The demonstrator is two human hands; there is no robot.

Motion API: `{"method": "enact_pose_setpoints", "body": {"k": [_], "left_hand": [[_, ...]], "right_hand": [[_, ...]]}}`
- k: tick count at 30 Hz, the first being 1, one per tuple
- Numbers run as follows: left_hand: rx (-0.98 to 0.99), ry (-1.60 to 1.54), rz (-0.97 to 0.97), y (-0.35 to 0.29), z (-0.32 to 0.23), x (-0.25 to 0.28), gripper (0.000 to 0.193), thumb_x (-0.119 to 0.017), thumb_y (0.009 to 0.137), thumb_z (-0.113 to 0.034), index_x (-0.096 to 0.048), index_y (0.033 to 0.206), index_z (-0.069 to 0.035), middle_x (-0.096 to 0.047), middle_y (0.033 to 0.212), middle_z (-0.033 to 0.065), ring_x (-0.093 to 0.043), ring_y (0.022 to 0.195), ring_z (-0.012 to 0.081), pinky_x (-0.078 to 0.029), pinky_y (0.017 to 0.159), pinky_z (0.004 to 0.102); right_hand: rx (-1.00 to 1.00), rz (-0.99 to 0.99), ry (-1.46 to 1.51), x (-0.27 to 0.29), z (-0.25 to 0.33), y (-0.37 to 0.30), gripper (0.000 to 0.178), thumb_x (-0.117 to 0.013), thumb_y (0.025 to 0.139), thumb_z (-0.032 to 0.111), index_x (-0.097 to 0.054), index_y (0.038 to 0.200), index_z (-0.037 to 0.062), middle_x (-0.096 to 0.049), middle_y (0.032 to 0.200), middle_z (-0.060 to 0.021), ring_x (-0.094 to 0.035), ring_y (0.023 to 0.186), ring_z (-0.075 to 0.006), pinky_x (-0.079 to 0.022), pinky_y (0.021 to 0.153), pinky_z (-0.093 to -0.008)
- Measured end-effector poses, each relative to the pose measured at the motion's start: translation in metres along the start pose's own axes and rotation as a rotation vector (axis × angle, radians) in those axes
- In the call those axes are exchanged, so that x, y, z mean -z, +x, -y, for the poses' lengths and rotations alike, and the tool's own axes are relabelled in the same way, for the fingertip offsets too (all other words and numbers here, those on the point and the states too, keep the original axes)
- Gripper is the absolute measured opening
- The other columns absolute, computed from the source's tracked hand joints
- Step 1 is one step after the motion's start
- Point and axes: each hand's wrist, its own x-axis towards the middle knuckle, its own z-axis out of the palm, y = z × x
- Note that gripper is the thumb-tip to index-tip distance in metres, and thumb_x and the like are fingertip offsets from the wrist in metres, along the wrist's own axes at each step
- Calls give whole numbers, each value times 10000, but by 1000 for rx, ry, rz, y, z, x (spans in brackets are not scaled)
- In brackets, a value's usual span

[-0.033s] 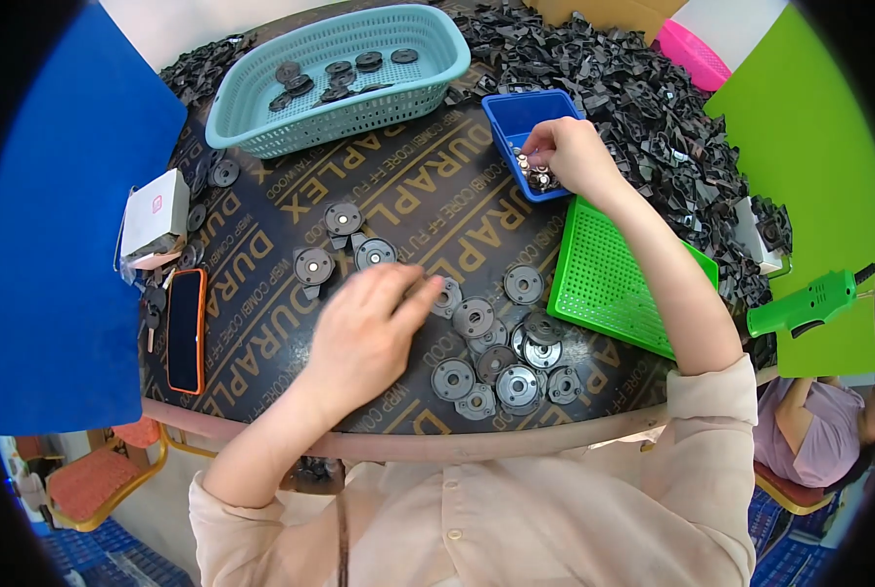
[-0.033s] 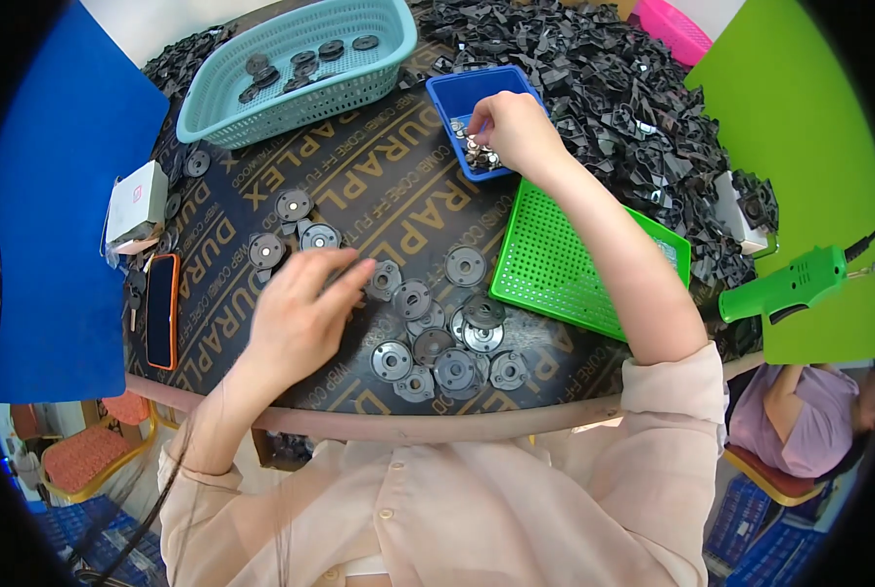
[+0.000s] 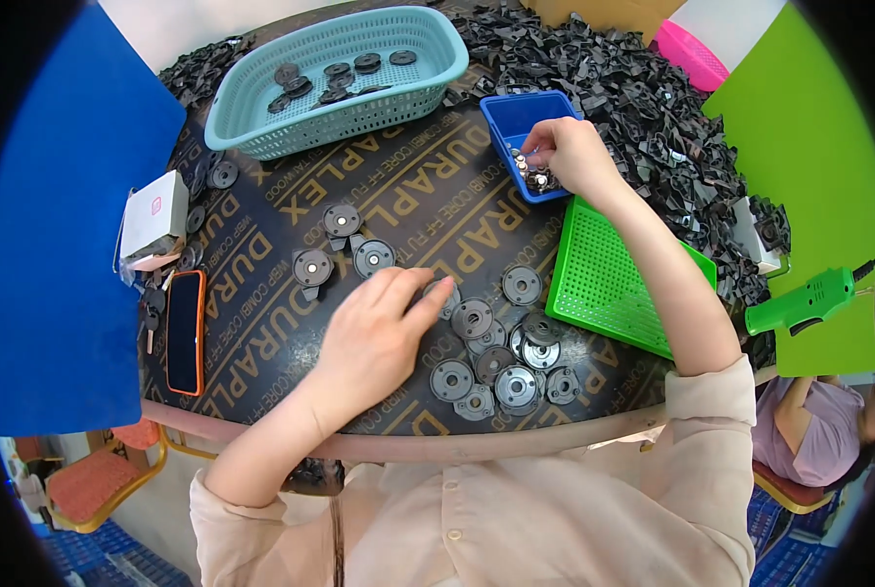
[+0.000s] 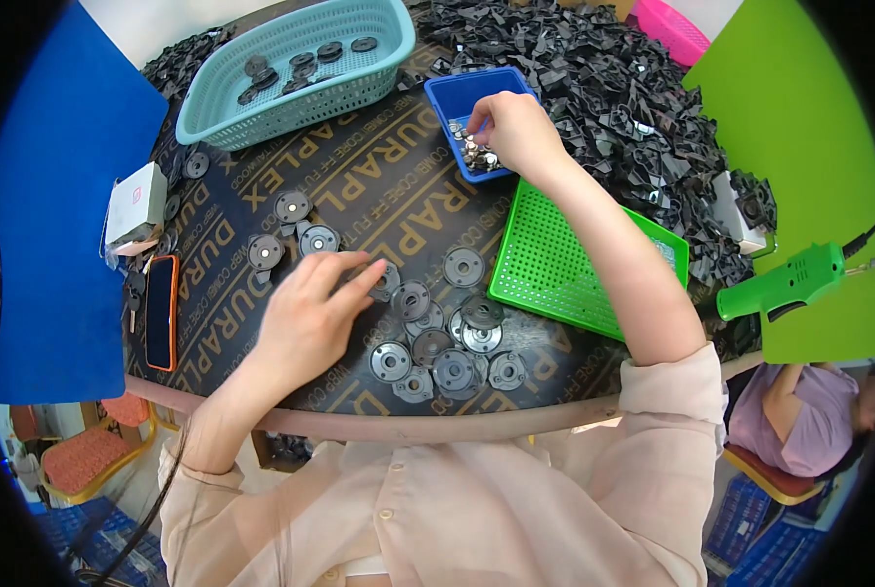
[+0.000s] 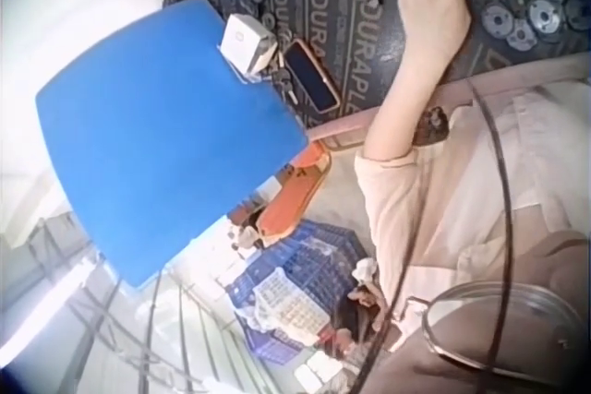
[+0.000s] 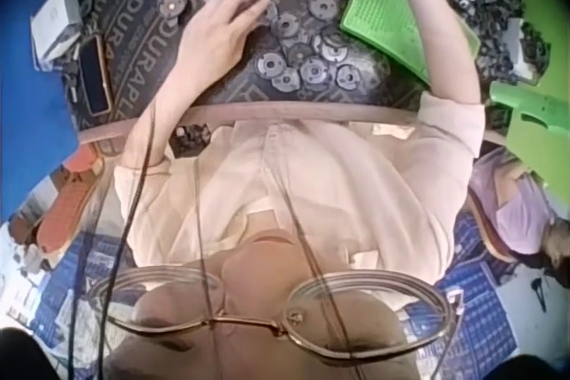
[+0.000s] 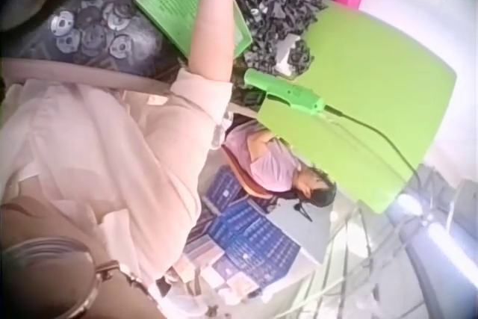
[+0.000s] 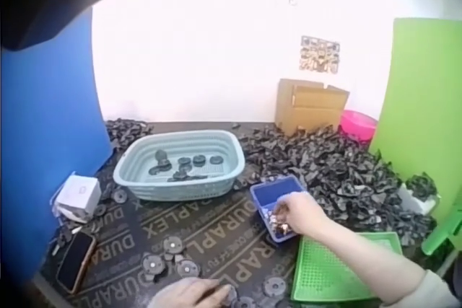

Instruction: Assembling small mechanical components at a factory workbench using an electric screwdriver.

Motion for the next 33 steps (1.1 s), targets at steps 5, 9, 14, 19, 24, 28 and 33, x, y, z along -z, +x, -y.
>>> {"method": "enact_pose_setpoints", "body": {"k": [5, 9, 14, 19, 24, 28, 33], "left_hand": [[81, 2, 32, 14, -8, -16, 440, -726, 702, -87, -607, 1120, -20, -550, 1093, 88, -517, 991, 258, -457, 829, 332], [205, -120, 110, 19, -13, -2, 374, -728, 695, -73, -594, 1040, -21, -561, 1039, 101, -514, 1010, 278, -454, 830, 342], [330, -353, 68, 27, -13, 8, 245, -619, 812, 23, -593, 1045, -49, -558, 896, 125, -602, 761, 289, -516, 652, 326], [364, -640, 47, 46, -23, 13, 334, -523, 903, 34, -578, 1217, -69, -516, 836, 29, -601, 807, 109, -501, 669, 217], [619, -1281, 16, 39, -27, -15, 390, -574, 905, 4, -510, 1289, -10, -607, 963, 22, -595, 821, 74, -504, 682, 215], [731, -1414, 73, 36, -17, -12, 378, -652, 874, -57, -562, 1236, 7, -652, 942, 33, -612, 806, 80, -506, 675, 221], [922, -1599, 119, 37, -14, -9, 317, -610, 920, -143, -589, 1209, -17, -656, 1001, 64, -662, 768, 155, -564, 673, 263]], "right_hand": [[-32, -81, 170, 13, -6, -6, 171, -691, 717, -37, -711, 870, 36, -693, 792, -107, -669, 739, -203, -528, 694, -317], [-40, -91, 212, 30, -12, -16, 220, -681, 700, -79, -711, 884, 37, -693, 815, -85, -661, 732, -169, -538, 723, -290], [-92, -84, 253, 38, -11, -23, 165, -729, 711, -27, -708, 863, 34, -630, 700, -14, -571, 654, -81, -496, 652, -235], [-159, -74, 218, 35, -15, -21, 159, -736, 717, -22, -709, 863, 37, -619, 688, -3, -563, 649, -78, -487, 639, -229], [-152, -55, 320, 31, -22, -23, 165, -672, 745, -55, -705, 878, 36, -612, 707, -4, -555, 660, -70, -482, 633, -226], [-172, 3, 355, 32, -22, -26, 196, -610, 766, -70, -698, 905, 35, -618, 754, -10, -544, 682, -68, -479, 654, -228], [-179, 31, 269, 33, -15, -29, 186, -608, 803, -35, -702, 951, 29, -631, 771, -12, -545, 683, -82, -479, 664, -238]]}}
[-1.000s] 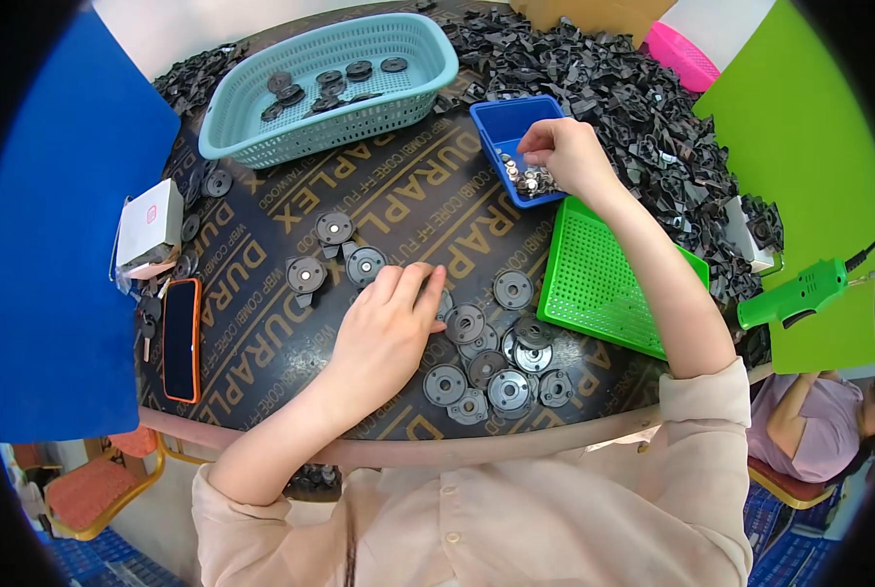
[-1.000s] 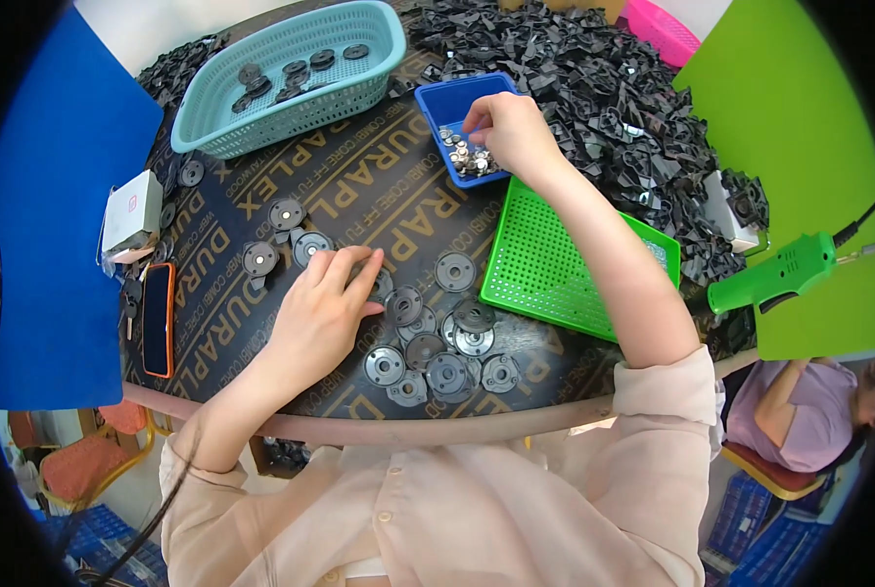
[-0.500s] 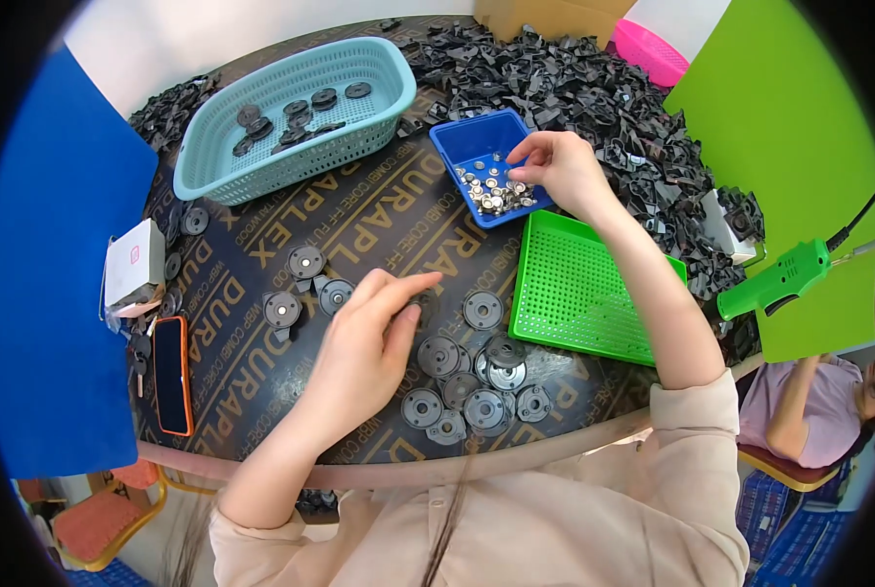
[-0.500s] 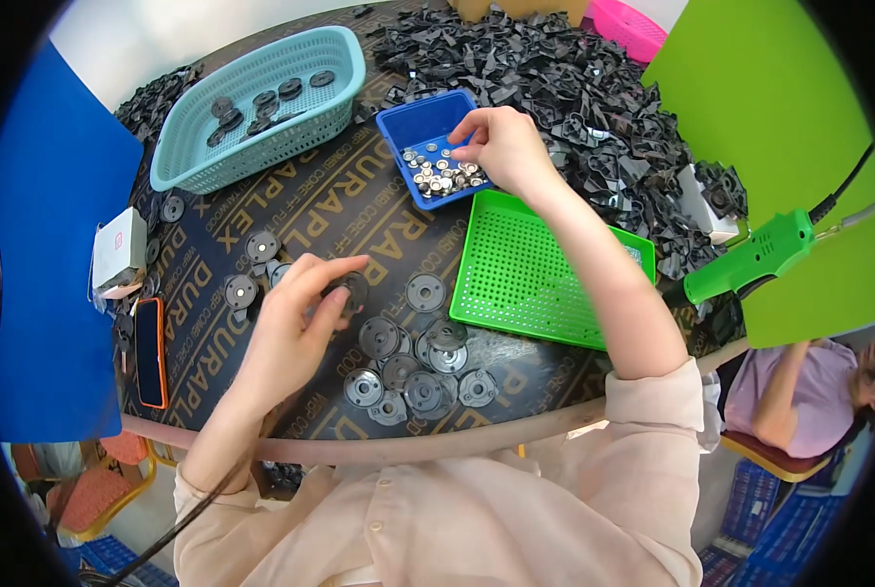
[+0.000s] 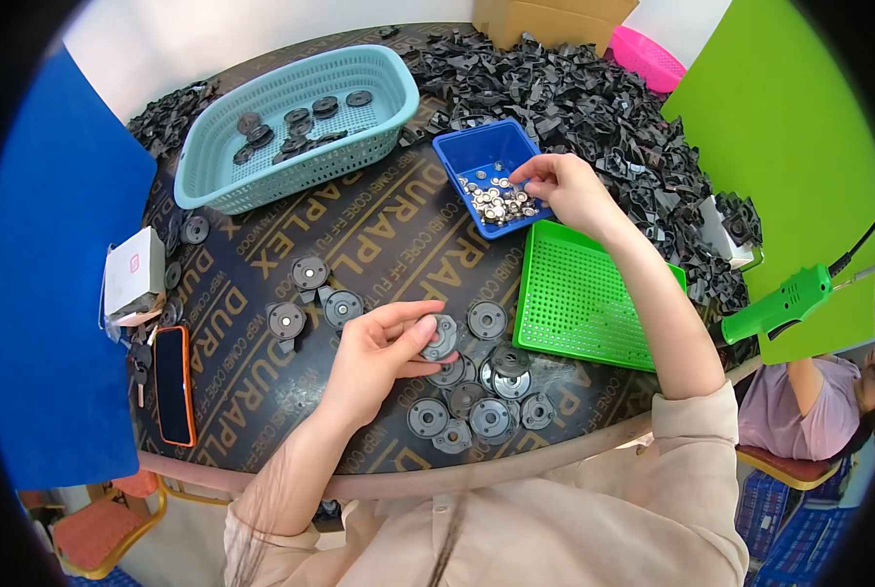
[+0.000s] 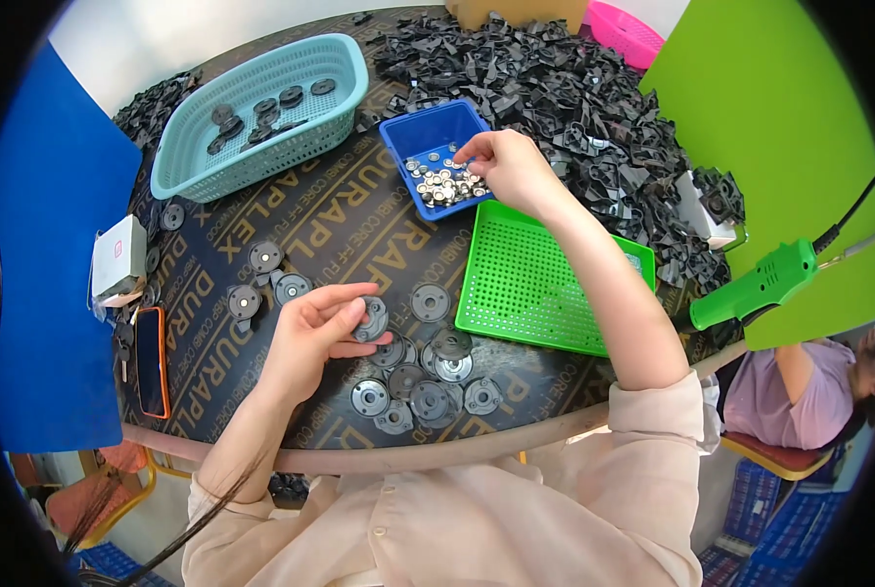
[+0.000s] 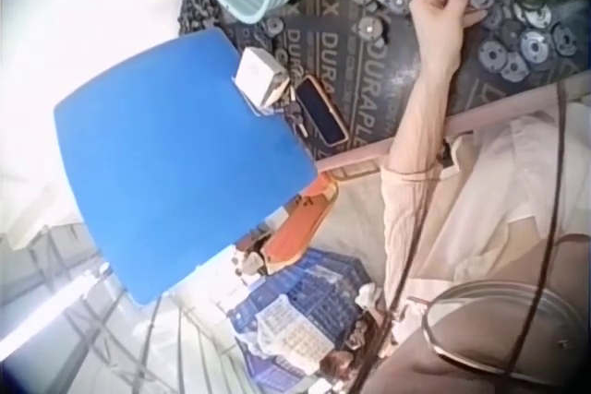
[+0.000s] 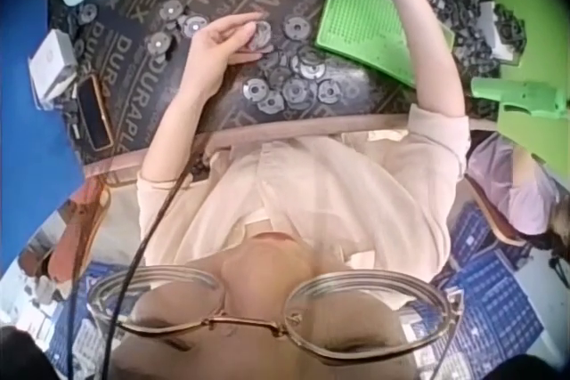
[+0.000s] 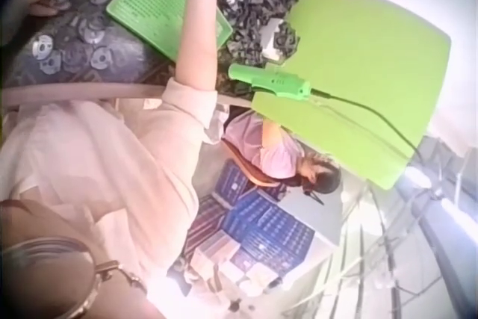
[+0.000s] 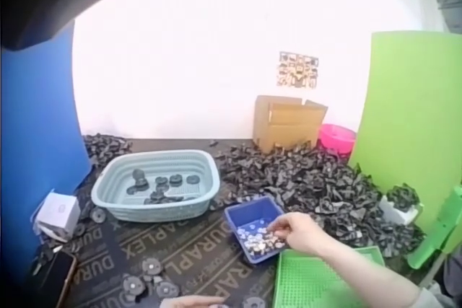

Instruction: Assembling small mechanical components at a factory workbench using an electric screwdriver.

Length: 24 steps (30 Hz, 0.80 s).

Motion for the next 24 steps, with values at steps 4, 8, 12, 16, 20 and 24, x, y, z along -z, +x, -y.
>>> {"method": "enact_pose_setpoints", "body": {"k": [4, 8, 12, 16, 20, 24], "left_hand": [[22, -23, 51, -2, 0, -1, 329, -570, 944, -162, -556, 1248, -36, -649, 1036, 87, -671, 744, 191, -580, 665, 275], [-30, 73, 80, 0, 3, 4, 366, -531, 967, -181, -491, 1304, -45, -641, 1060, 110, -655, 835, 167, -574, 658, 265], [-18, -69, 82, 2, 5, 2, 394, -540, 950, -110, -447, 1330, -60, -620, 1126, 101, -576, 1049, 132, -555, 802, 311], [-58, -66, 145, 2, 9, 7, 449, -569, 904, -13, -444, 1333, -56, -614, 1148, 75, -569, 1063, 134, -513, 905, 318], [9, -37, 143, 3, 9, 9, 427, -580, 898, -9, -473, 1310, -35, -618, 1149, 68, -571, 1070, 129, -506, 919, 313], [44, -110, 105, 5, 6, 5, 378, -575, 918, -57, -497, 1285, -9, -618, 1163, 75, -582, 1071, 137, -503, 922, 311]], "right_hand": [[-12, 8, -45, -3, -1, 2, 200, -606, 830, -17, -702, 1000, 28, -654, 777, -30, -568, 693, -91, -478, 660, -246], [0, -24, 18, -5, 2, 1, 106, -644, 805, -27, -686, 896, 7, -652, 759, -28, -574, 699, -87, -479, 662, -250], [28, -33, 2, -8, -3, 3, 88, -675, 785, -20, -675, 868, 10, -641, 765, -16, -553, 685, -80, -471, 662, -238], [2, 34, -79, -3, 1, 2, 169, -678, 779, -20, -701, 944, 9, -658, 783, -32, -563, 681, -78, -473, 664, -237], [-49, 91, -71, 0, 1, 4, 189, -655, 794, -32, -699, 977, -13, -685, 814, -65, -614, 704, -89, -504, 679, -235], [-80, 9, 100, 3, -2, 1, 164, -615, 824, -46, -688, 971, -35, -698, 832, -93, -659, 736, -120, -548, 699, -256]]}}
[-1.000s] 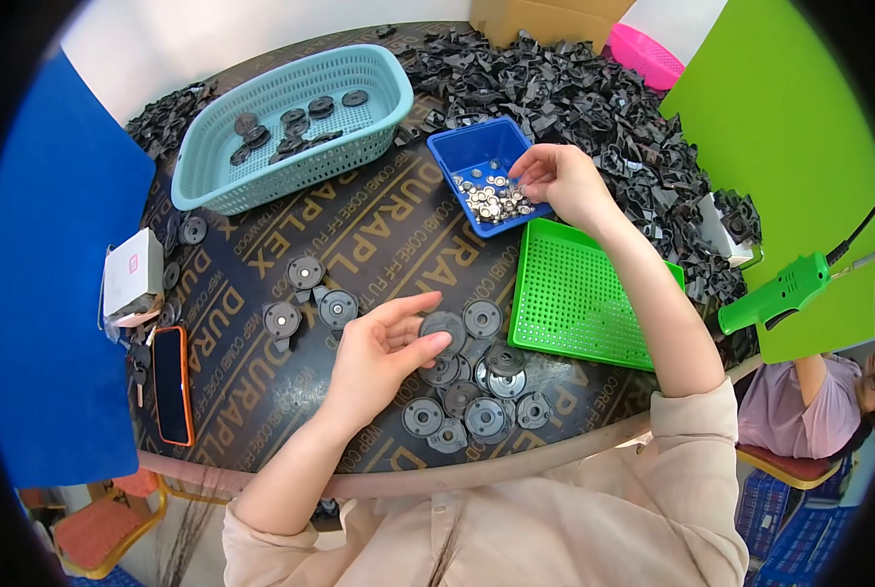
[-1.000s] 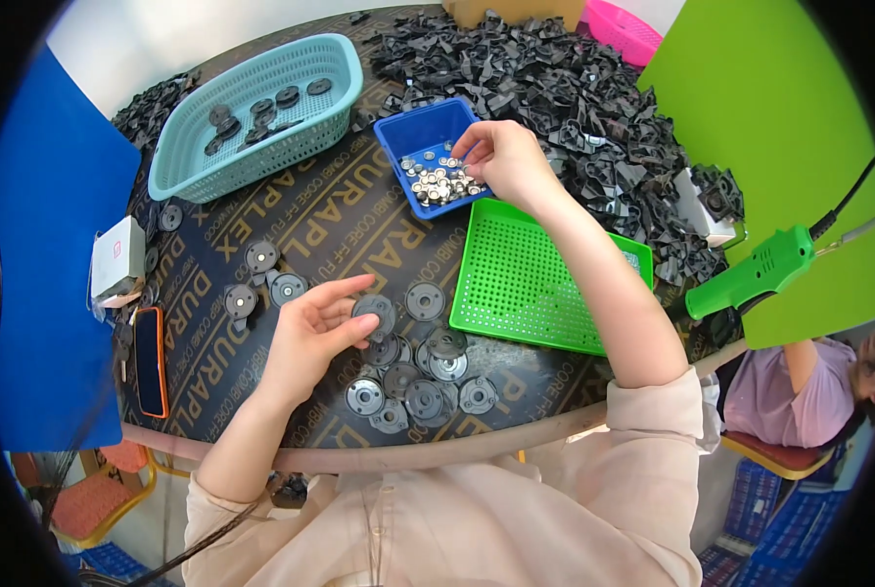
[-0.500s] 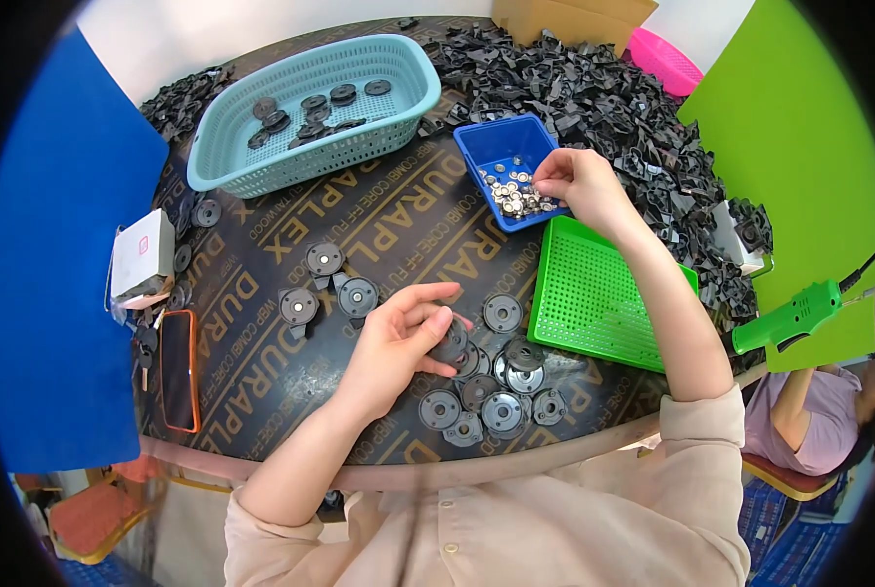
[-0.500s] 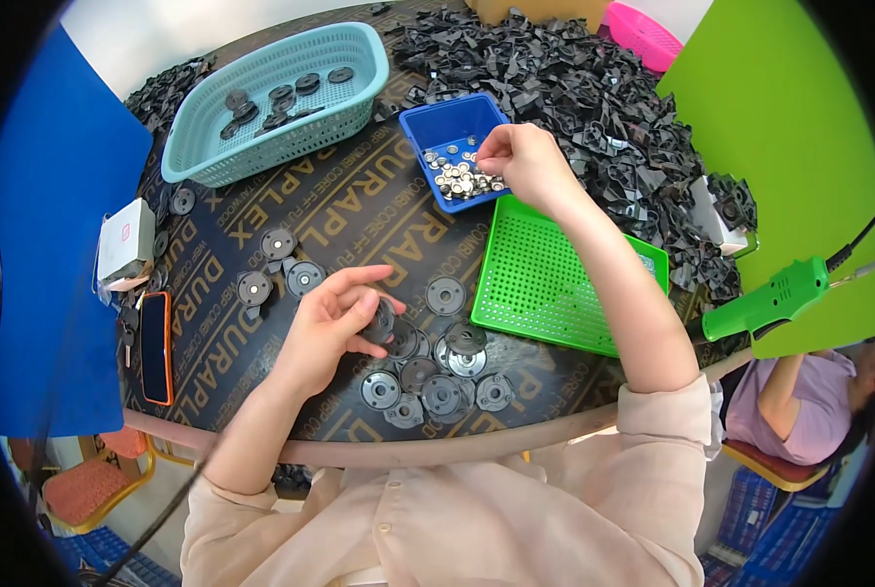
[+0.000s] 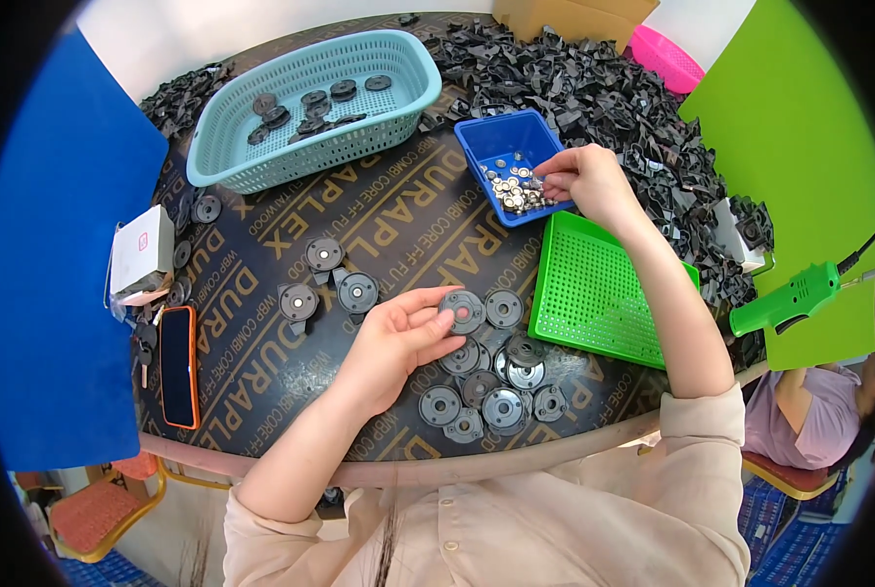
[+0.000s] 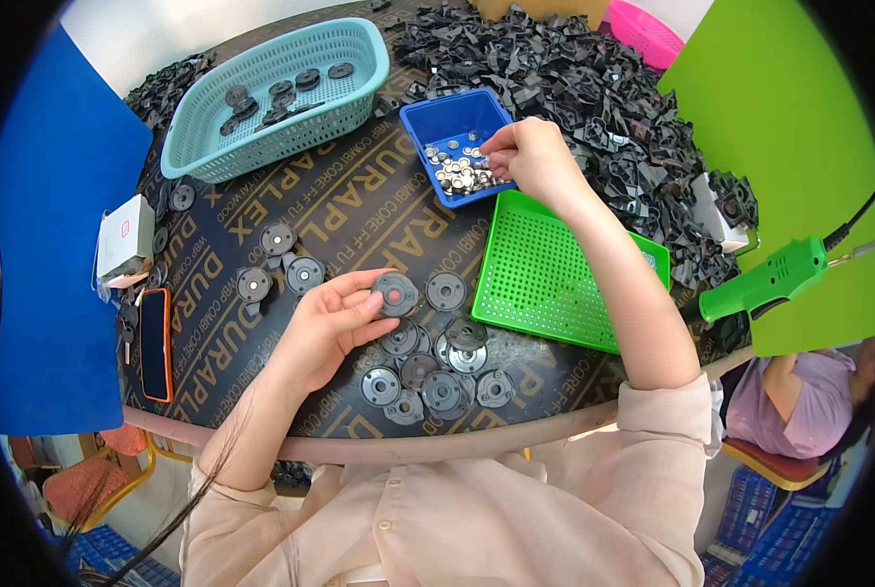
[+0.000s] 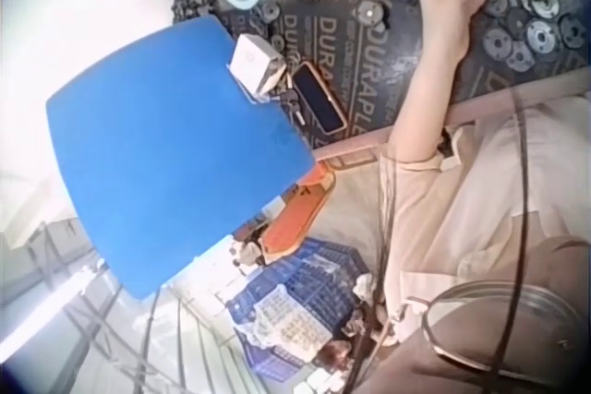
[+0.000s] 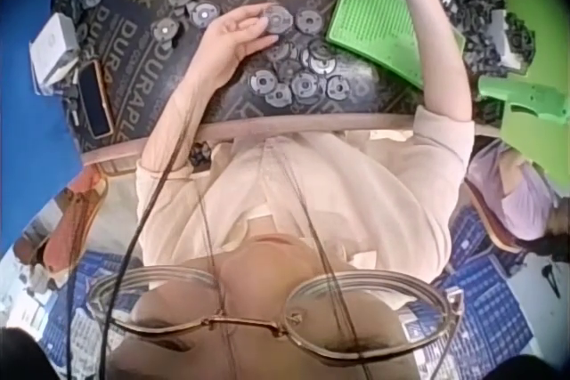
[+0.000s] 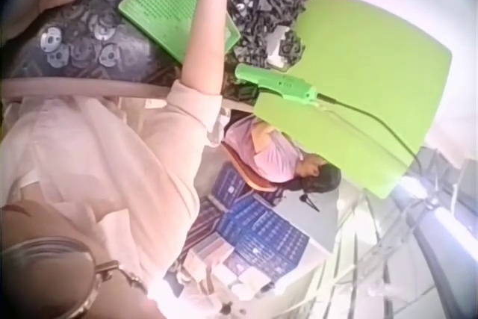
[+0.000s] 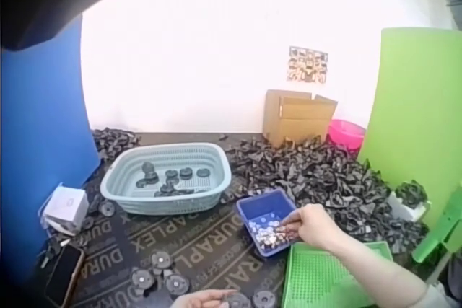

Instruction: Assembling small mechanical components at a factory workbench using an electric screwdriver.

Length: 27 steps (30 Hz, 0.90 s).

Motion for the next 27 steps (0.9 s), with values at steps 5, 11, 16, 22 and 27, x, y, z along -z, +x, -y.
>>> {"method": "enact_pose_setpoints", "body": {"k": [5, 11, 16, 22, 27], "left_hand": [[48, -180, 18, -3, 5, 7, 303, -547, 949, -127, -523, 1216, 15, -621, 1160, 84, -595, 1091, 170, -497, 937, 306], [53, -267, 23, -8, 5, -2, 274, -504, 968, -137, -501, 1200, 8, -618, 1149, 135, -616, 1089, 263, -508, 938, 330], [52, -282, 42, -11, 4, -4, 250, -483, 974, -148, -497, 1181, -9, -622, 1125, 138, -614, 1090, 272, -501, 951, 344], [36, -307, 63, -12, 5, -3, 235, -509, 968, -155, -494, 1168, -32, -614, 1146, 140, -612, 1097, 285, -493, 950, 344], [3, -318, 67, -10, 6, -3, 262, -498, 972, -154, -491, 1192, -13, -611, 1166, 161, -611, 1097, 305, -504, 936, 336]], "right_hand": [[86, -49, 87, -13, 42, -44, 24, -645, 818, -30, -661, 836, -29, -685, 781, -66, -660, 743, -113, -552, 692, -261], [627, -80, -98, -57, 57, -116, 121, -760, 683, 40, -664, 756, 51, -621, 897, -39, -559, 818, -210, -464, 674, -311], [629, -76, -83, -68, 49, -124, 92, -739, 713, 44, -677, 780, 55, -617, 907, -44, -539, 850, -215, -459, 699, -312], [593, -26, 1, -67, 47, -126, 122, -721, 743, 30, -670, 853, 48, -591, 949, -54, -543, 867, -207, -464, 701, -294], [375, 43, 241, -57, 52, -122, 168, -737, 735, 37, -652, 879, 59, -575, 957, -43, -557, 891, -143, -461, 654, -243]]}}
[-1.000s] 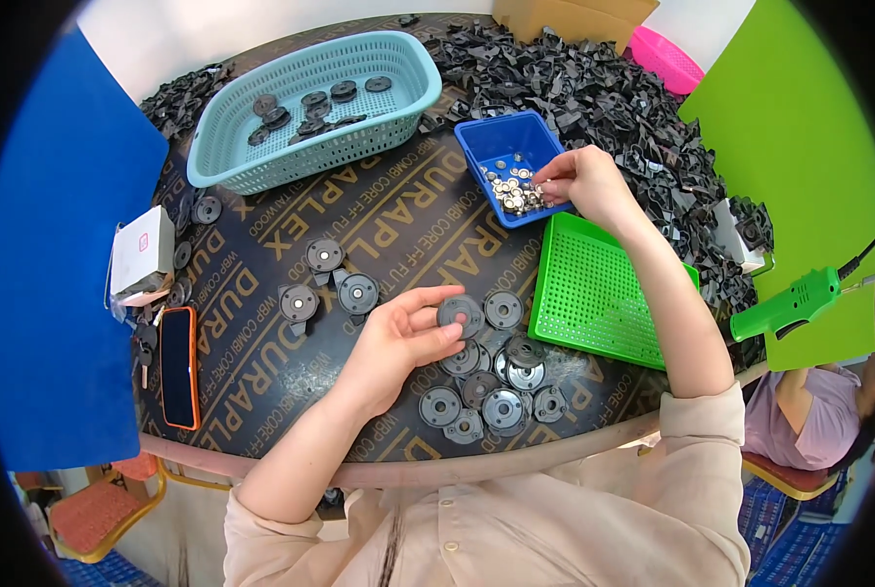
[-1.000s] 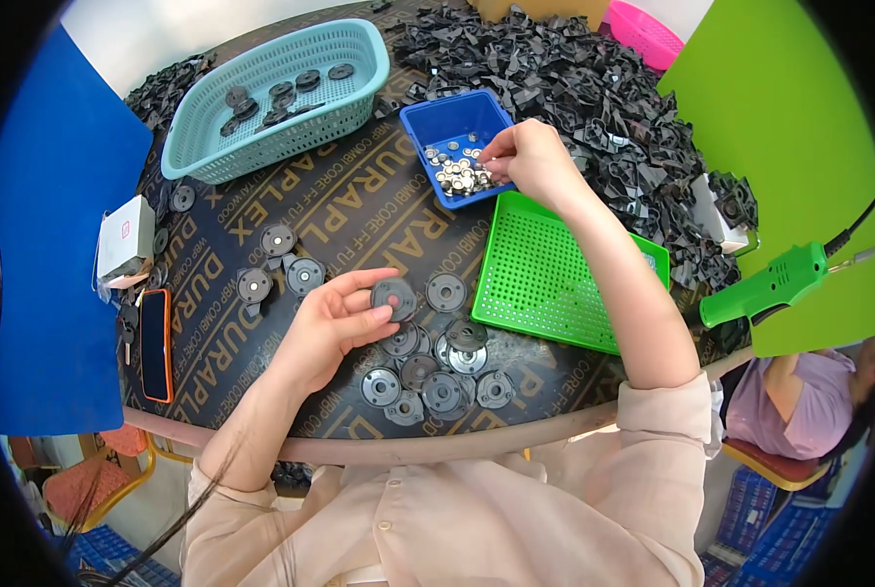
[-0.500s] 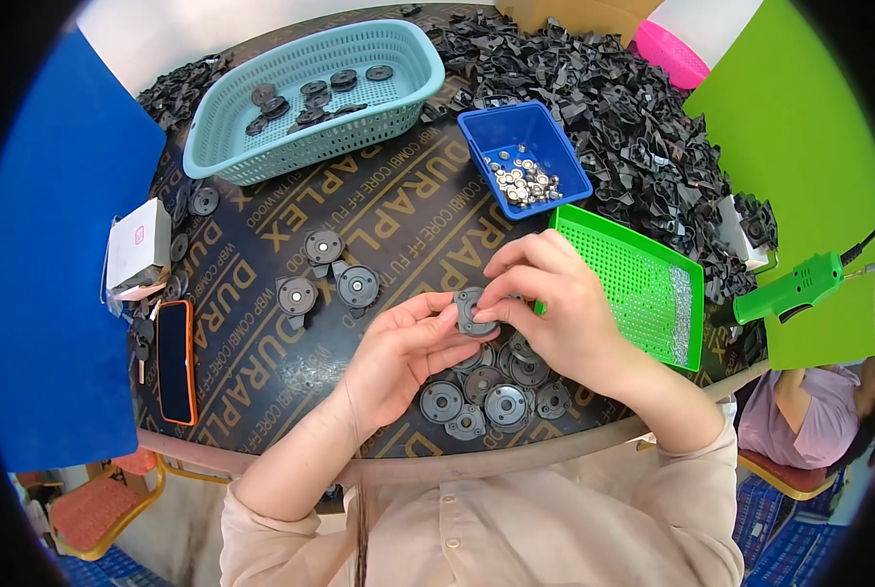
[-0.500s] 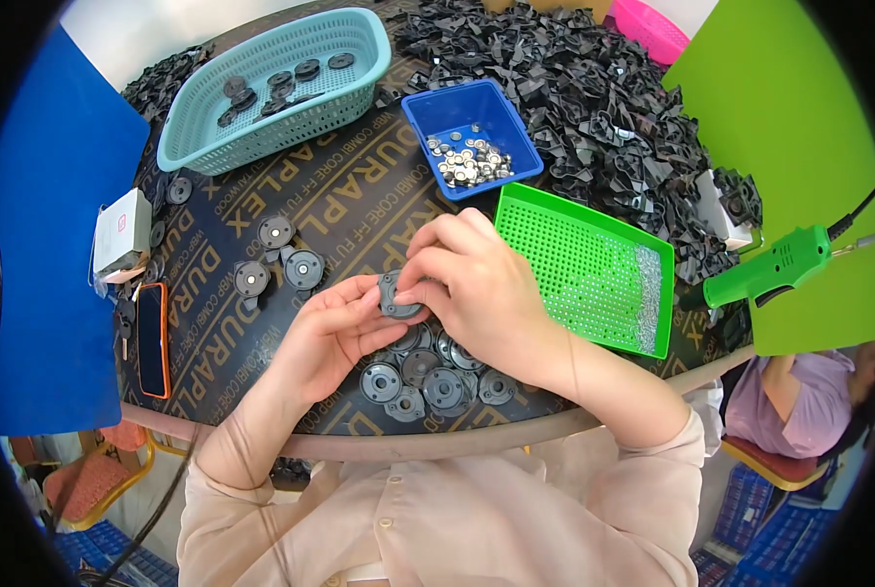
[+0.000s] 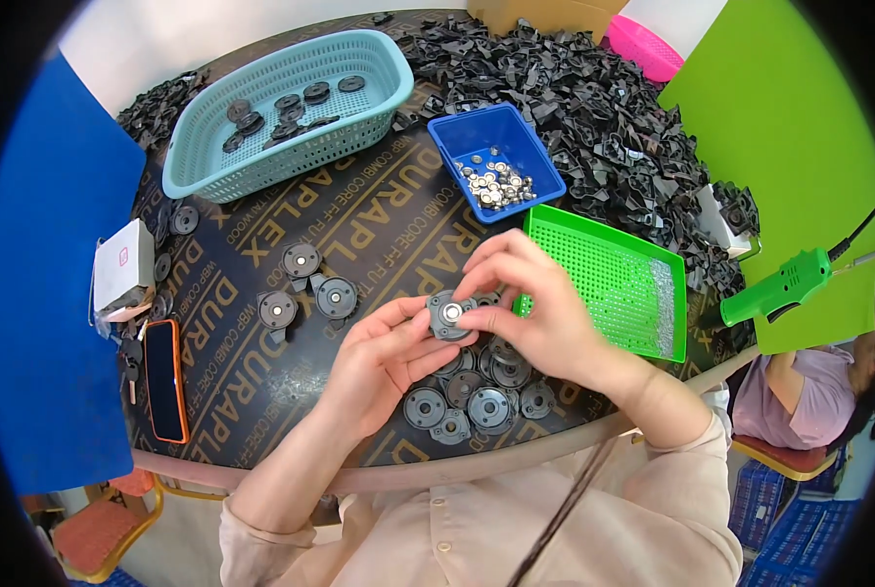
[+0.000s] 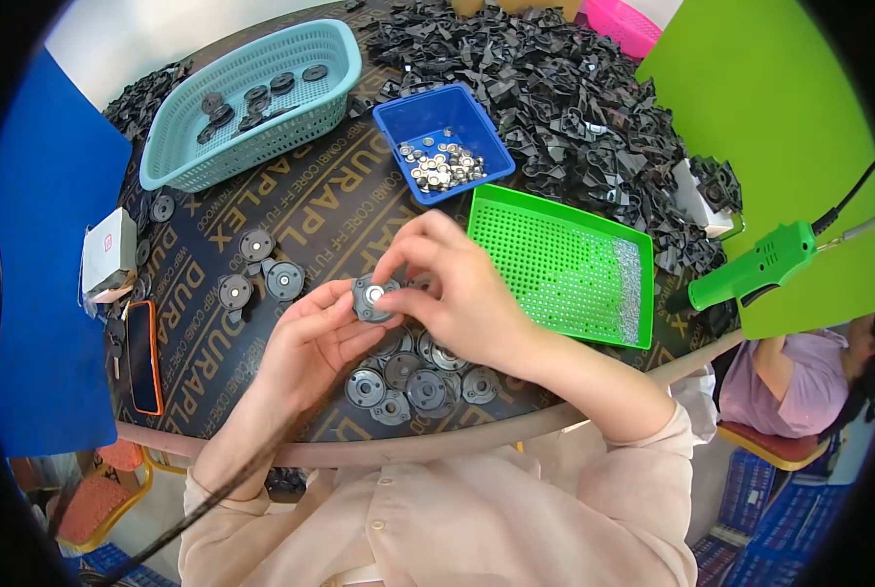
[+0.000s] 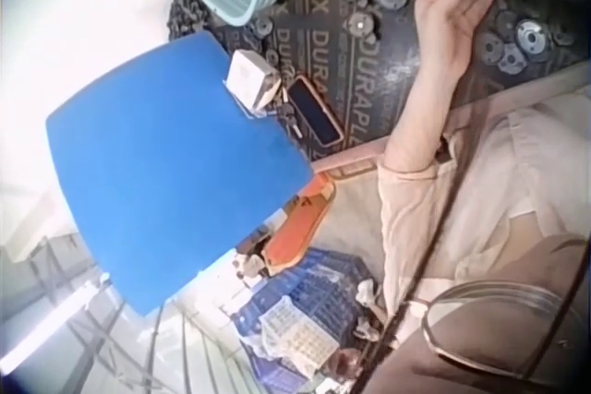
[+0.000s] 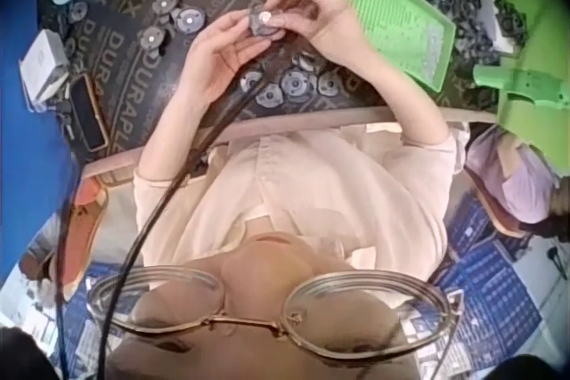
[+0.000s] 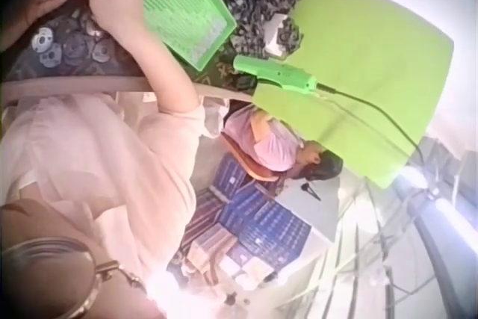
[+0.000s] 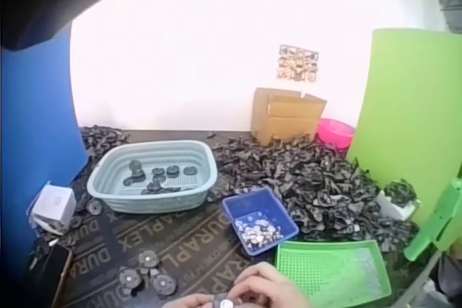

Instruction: Assembling small mechanical components at a factory workbench using an electric screwdriver.

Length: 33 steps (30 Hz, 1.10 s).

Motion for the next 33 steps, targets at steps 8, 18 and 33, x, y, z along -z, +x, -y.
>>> {"method": "enact_pose_setpoints", "body": {"k": [8, 18, 33], "left_hand": [[10, 106, -25, -1, -5, -8, 307, -489, 969, -163, -497, 1216, 20, -604, 1197, 173, -594, 1124, 320, -527, 895, 322], [48, 40, 13, -4, -6, -5, 274, -433, 995, -172, -495, 1202, -3, -603, 1204, 172, -599, 1123, 299, -500, 928, 336], [53, 34, -38, 0, -1, -4, 240, -467, 983, -171, -513, 1152, -6, -615, 1169, 168, -595, 1114, 310, -517, 914, 347]], "right_hand": [[-177, -314, -984, 133, -95, 62, 146, -676, 765, 43, -659, 908, 67, -615, 825, -112, -596, 820, -281, -472, 749, -381], [-137, -409, -945, 145, -129, 73, 137, -730, 742, 81, -631, 817, 24, -570, 774, -99, -582, 717, -224, -470, 671, -330], [-82, -193, 119, 32, -4, 1, 90, -616, 879, 58, -530, 881, 33, -640, 1104, -152, -647, 891, -201, -516, 772, -319]]}}
